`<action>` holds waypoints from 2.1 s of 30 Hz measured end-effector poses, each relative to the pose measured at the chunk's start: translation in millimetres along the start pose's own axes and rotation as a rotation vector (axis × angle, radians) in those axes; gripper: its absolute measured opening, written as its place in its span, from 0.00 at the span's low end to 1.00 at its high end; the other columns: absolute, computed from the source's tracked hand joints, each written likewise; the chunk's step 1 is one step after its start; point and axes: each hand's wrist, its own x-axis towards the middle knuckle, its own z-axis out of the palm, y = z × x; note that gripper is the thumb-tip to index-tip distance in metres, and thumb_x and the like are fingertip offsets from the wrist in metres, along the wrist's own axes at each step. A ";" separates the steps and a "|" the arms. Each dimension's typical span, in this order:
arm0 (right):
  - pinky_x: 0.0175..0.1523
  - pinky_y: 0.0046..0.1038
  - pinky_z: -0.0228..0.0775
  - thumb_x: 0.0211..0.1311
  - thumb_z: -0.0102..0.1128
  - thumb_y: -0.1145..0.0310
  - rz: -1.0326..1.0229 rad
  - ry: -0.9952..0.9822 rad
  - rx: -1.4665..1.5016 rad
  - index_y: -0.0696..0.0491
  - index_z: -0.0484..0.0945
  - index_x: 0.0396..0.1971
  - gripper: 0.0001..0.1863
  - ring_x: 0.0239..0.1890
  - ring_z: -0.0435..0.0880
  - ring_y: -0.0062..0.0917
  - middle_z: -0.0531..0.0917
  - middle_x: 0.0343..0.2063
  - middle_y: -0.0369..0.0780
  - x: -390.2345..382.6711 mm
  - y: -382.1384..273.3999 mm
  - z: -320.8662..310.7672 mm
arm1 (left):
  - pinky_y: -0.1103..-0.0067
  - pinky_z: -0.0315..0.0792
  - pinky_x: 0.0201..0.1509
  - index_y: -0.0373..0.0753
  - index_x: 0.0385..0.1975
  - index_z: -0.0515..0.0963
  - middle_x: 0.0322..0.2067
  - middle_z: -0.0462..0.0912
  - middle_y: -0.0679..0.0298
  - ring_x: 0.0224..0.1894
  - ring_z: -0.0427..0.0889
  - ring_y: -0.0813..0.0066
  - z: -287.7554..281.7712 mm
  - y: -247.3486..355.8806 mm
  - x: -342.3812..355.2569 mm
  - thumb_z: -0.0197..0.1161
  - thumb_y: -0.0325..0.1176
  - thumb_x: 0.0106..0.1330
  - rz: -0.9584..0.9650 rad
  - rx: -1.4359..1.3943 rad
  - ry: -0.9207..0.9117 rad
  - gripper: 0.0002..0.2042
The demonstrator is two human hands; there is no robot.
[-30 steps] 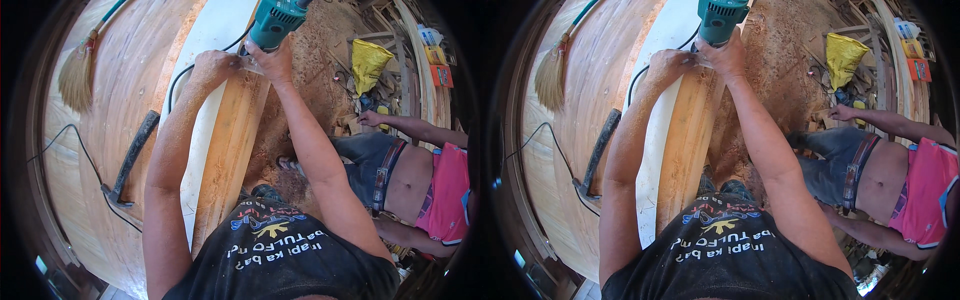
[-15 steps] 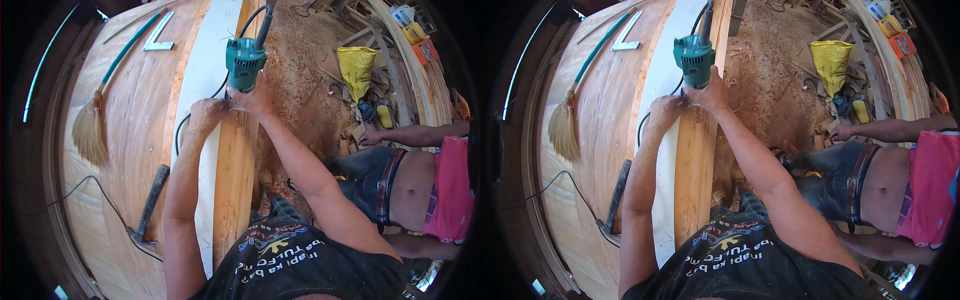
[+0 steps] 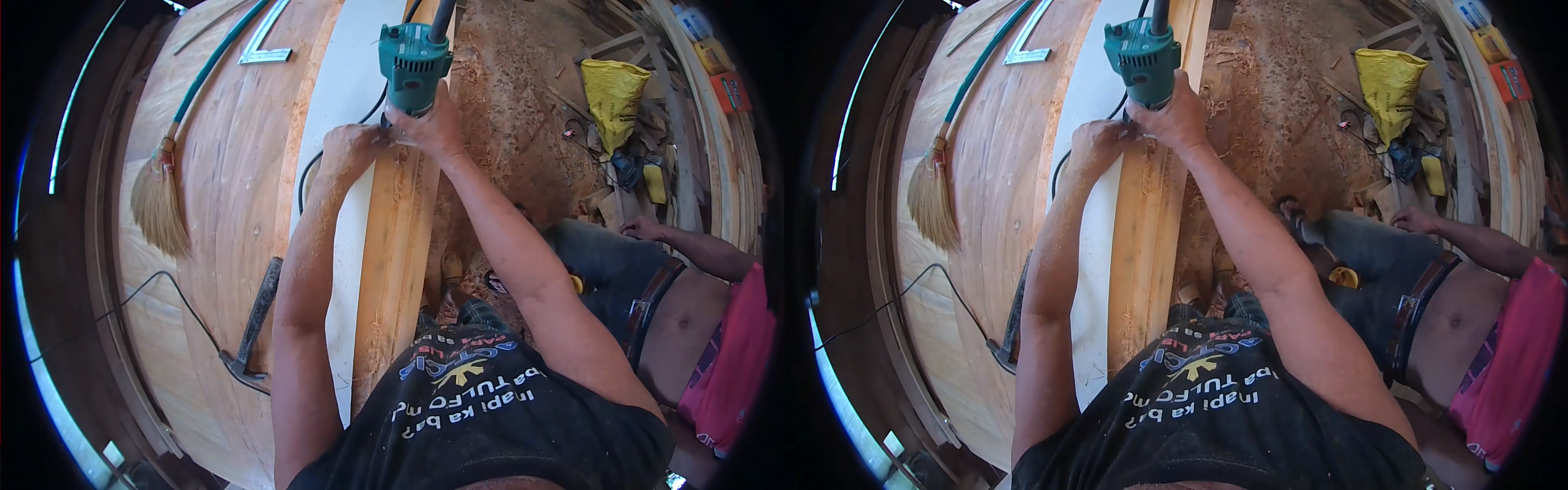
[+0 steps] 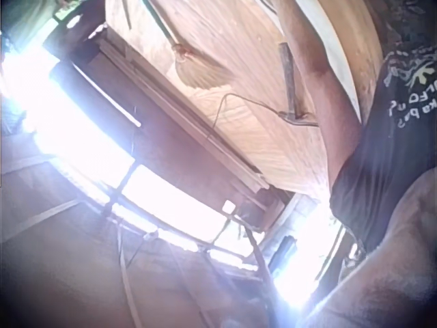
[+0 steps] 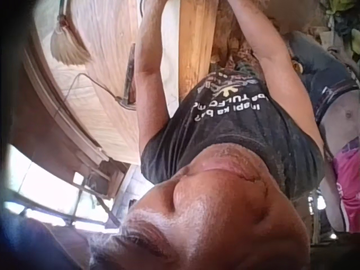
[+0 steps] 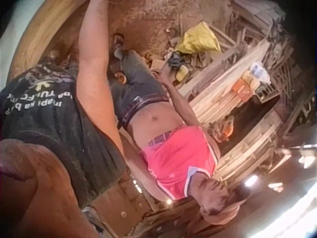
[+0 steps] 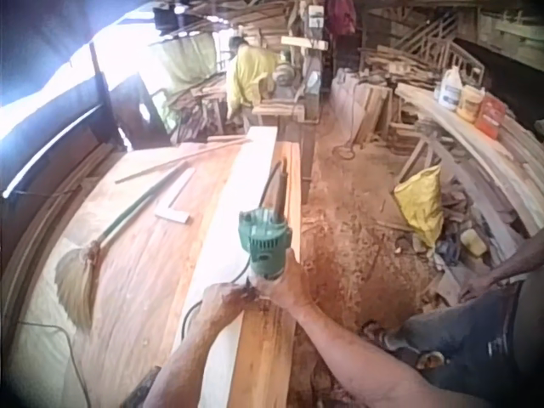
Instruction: The person uses a power router to shape the edge of a wooden board, holding the tool with one hand and guiding the board with the other.
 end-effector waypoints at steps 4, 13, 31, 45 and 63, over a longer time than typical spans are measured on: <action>0.47 0.38 0.78 0.41 0.74 0.46 -0.024 0.007 -0.014 0.54 0.70 0.45 0.36 0.41 0.86 0.40 0.85 0.36 0.45 6.0 6.7 1.6 | 0.65 0.76 0.36 0.51 0.39 0.87 0.26 0.84 0.59 0.31 0.84 0.59 2.4 -1.6 7.5 0.63 0.47 0.62 0.014 0.012 0.005 0.12; 0.48 0.37 0.77 0.41 0.74 0.45 -0.001 0.000 -0.055 0.53 0.70 0.46 0.37 0.41 0.86 0.39 0.85 0.37 0.44 23.2 15.3 2.1 | 0.65 0.77 0.39 0.49 0.36 0.86 0.29 0.86 0.61 0.34 0.85 0.59 -0.1 0.5 25.3 0.62 0.46 0.62 -0.040 0.011 -0.041 0.11; 0.49 0.37 0.78 0.41 0.74 0.44 0.009 -0.023 -0.008 0.53 0.70 0.48 0.39 0.42 0.87 0.39 0.86 0.37 0.45 64.0 27.2 1.9 | 0.64 0.77 0.41 0.52 0.39 0.86 0.30 0.86 0.60 0.36 0.85 0.59 -3.5 -4.7 66.9 0.59 0.48 0.64 -0.065 0.033 -0.088 0.13; 0.52 0.36 0.76 0.40 0.75 0.45 0.022 -0.036 -0.022 0.53 0.70 0.51 0.41 0.45 0.85 0.39 0.85 0.39 0.44 89.5 30.5 3.3 | 0.67 0.77 0.37 0.52 0.40 0.86 0.27 0.86 0.60 0.31 0.85 0.61 2.0 -13.5 88.8 0.63 0.49 0.63 -0.069 0.062 -0.028 0.13; 0.51 0.37 0.77 0.38 0.74 0.43 -0.014 -0.025 -0.013 0.56 0.69 0.53 0.44 0.44 0.86 0.40 0.85 0.39 0.47 122.0 46.3 10.5 | 0.67 0.78 0.39 0.50 0.41 0.86 0.28 0.86 0.58 0.32 0.85 0.59 9.2 -26.7 120.3 0.62 0.50 0.63 -0.093 0.040 -0.017 0.15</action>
